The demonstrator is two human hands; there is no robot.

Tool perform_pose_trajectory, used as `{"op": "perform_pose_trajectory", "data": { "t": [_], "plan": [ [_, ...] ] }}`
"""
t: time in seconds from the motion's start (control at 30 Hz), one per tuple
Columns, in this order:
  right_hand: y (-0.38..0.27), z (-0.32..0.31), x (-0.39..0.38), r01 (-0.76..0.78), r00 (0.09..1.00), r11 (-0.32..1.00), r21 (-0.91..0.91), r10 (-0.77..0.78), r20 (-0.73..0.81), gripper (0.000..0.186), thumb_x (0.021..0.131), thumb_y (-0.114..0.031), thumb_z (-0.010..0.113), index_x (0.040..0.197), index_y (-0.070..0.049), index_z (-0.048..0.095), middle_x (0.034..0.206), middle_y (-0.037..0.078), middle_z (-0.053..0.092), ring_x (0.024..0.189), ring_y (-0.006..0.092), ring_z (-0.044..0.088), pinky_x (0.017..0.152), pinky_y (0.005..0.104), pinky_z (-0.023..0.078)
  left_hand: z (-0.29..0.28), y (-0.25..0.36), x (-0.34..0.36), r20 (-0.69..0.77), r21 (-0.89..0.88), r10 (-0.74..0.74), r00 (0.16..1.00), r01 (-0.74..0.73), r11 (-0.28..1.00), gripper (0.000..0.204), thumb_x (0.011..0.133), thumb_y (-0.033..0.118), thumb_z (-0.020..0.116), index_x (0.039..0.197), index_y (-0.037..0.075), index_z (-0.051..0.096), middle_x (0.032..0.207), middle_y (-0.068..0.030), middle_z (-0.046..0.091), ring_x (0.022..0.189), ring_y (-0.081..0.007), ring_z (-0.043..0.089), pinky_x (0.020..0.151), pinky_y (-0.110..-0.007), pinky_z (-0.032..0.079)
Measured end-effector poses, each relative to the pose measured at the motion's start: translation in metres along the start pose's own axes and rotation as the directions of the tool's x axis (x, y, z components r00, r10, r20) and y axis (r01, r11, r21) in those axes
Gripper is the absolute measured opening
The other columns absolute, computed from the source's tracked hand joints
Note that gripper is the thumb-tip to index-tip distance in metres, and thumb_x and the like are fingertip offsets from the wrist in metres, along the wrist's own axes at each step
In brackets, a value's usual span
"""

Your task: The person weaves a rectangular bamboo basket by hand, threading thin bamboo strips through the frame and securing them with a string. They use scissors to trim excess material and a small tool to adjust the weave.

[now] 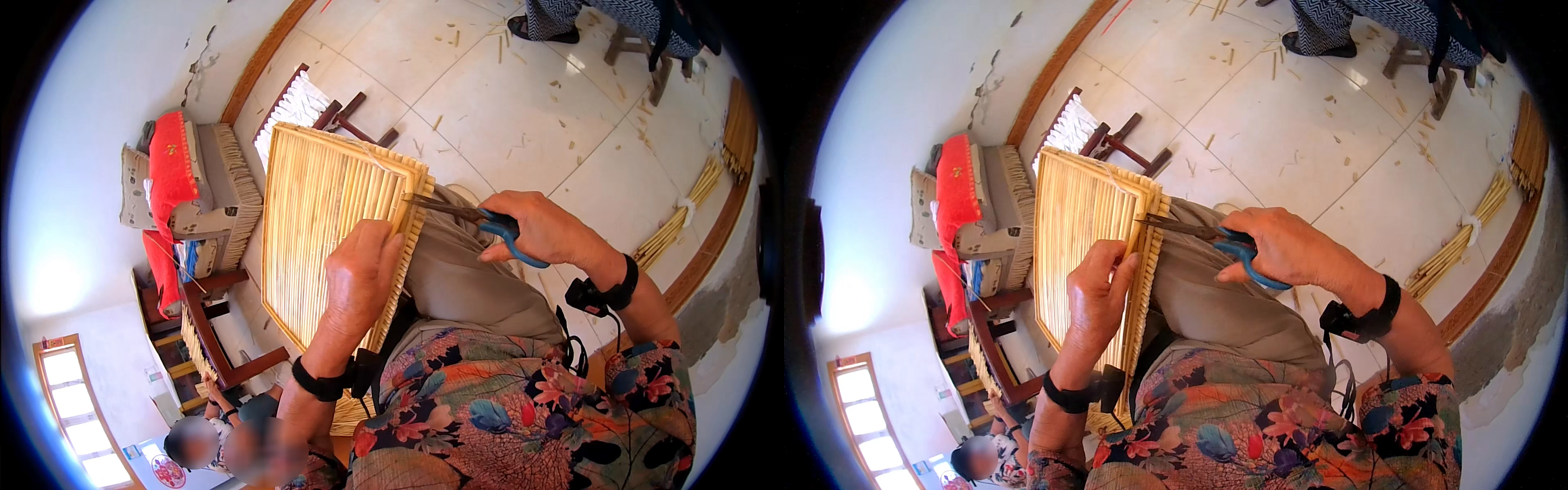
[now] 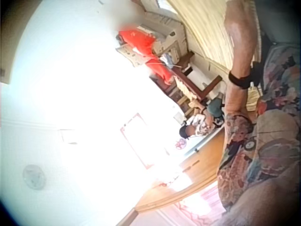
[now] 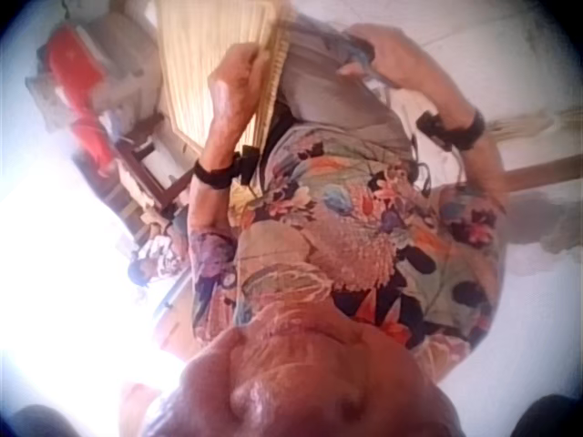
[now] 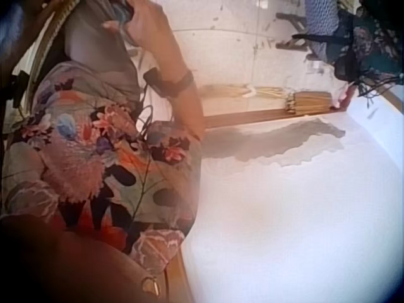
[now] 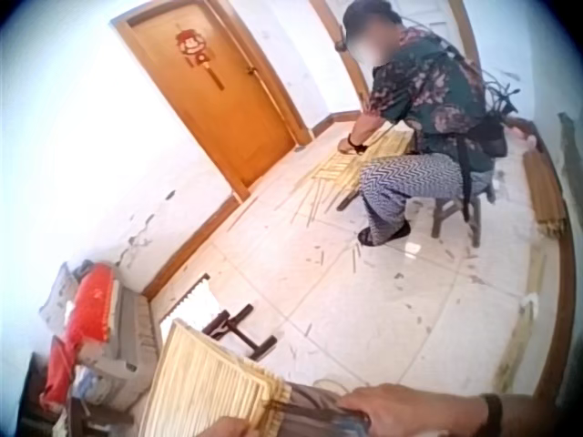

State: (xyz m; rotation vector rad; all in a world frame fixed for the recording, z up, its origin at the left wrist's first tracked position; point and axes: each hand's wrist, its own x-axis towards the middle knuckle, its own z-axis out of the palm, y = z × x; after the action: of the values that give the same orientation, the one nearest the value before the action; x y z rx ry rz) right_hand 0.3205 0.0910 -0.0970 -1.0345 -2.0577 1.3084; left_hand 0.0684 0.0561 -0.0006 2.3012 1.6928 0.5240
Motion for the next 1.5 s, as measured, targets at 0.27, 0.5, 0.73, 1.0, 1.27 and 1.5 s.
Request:
{"op": "perform_pose_trajectory", "data": {
  "t": [0.27, 0.5, 0.73, 1.0, 1.27, 1.5],
  "plan": [
    [0.003, -0.004, 0.012, -0.126, 0.979, 0.976, 0.176, 0.093, 0.182, 0.058, 0.071, -0.043, 0.084, 0.102, -0.002, 0.059, 0.075, 0.012, 0.056, 0.067, 0.0238, 0.053, 0.064, 0.0357, 0.047, 0.007, -0.001, 0.001, -0.058, 0.117, 0.117, 0.991, -0.110, 0.987, 0.012, 0.082, 0.003, 0.068, 0.089, 0.002, 0.058, 0.078, -0.0149, 0.057, 0.067, -0.0339, 0.059, 0.057, -0.041, 0.048],
    [0.010, -0.004, 0.014, 0.105, 0.993, 0.994, -0.007, -0.104, 0.056, 0.060, 0.072, -0.046, 0.082, 0.101, -0.001, 0.057, 0.078, 0.014, 0.059, 0.070, 0.0267, 0.056, 0.066, 0.0369, 0.048, 0.009, -0.001, -0.001, -0.020, 0.125, 0.107, 0.994, -0.103, 0.987, 0.009, 0.085, 0.001, 0.065, 0.091, 0.001, 0.058, 0.079, -0.0163, 0.057, 0.067, -0.0343, 0.058, 0.060, -0.038, 0.048],
    [0.011, -0.017, 0.020, -0.141, 0.956, 0.977, 0.160, 0.092, 0.279, 0.057, 0.071, -0.043, 0.084, 0.102, -0.002, 0.059, 0.070, 0.010, 0.055, 0.065, 0.0216, 0.051, 0.064, 0.0337, 0.047, 0.014, -0.005, -0.001, -0.034, 0.133, 0.142, 0.989, -0.137, 0.982, 0.008, 0.085, 0.002, 0.065, 0.091, 0.001, 0.059, 0.081, -0.0159, 0.059, 0.067, -0.0340, 0.059, 0.058, -0.039, 0.049],
    [0.006, -0.005, -0.003, 0.047, 0.994, 0.995, -0.084, -0.055, -0.093, 0.060, 0.070, -0.038, 0.086, 0.111, -0.001, 0.062, 0.083, 0.014, 0.063, 0.077, 0.0234, 0.060, 0.069, 0.0342, 0.048, 0.002, -0.001, 0.000, 0.023, 0.240, 0.090, 0.996, -0.093, 0.966, 0.012, 0.087, 0.006, 0.064, 0.095, 0.002, 0.057, 0.080, -0.0142, 0.059, 0.067, -0.0344, 0.061, 0.057, -0.041, 0.050],
    [-0.017, 0.003, -0.004, -0.156, 0.986, 0.935, 0.319, 0.128, 0.107, 0.052, 0.075, -0.035, 0.083, 0.108, -0.001, 0.061, 0.079, 0.008, 0.058, 0.072, 0.0165, 0.054, 0.067, 0.0306, 0.046, -0.033, -0.008, 0.016, 0.082, 0.091, -0.039, 0.996, 0.031, 0.995, 0.010, 0.093, 0.010, 0.060, 0.095, 0.002, 0.056, 0.074, -0.0150, 0.060, 0.064, -0.0284, 0.062, 0.059, -0.037, 0.050],
    [-0.024, -0.007, 0.003, -0.224, 0.958, 0.890, 0.398, 0.126, 0.257, 0.047, 0.078, -0.040, 0.081, 0.099, -0.003, 0.061, 0.073, 0.005, 0.055, 0.069, 0.0129, 0.050, 0.064, 0.0296, 0.044, -0.032, -0.006, 0.012, 0.148, -0.032, -0.126, 0.981, 0.132, 0.991, 0.012, 0.095, 0.011, 0.059, 0.092, -0.001, 0.058, 0.071, -0.0122, 0.062, 0.066, -0.0215, 0.063, 0.063, -0.032, 0.049]
  ]
}}
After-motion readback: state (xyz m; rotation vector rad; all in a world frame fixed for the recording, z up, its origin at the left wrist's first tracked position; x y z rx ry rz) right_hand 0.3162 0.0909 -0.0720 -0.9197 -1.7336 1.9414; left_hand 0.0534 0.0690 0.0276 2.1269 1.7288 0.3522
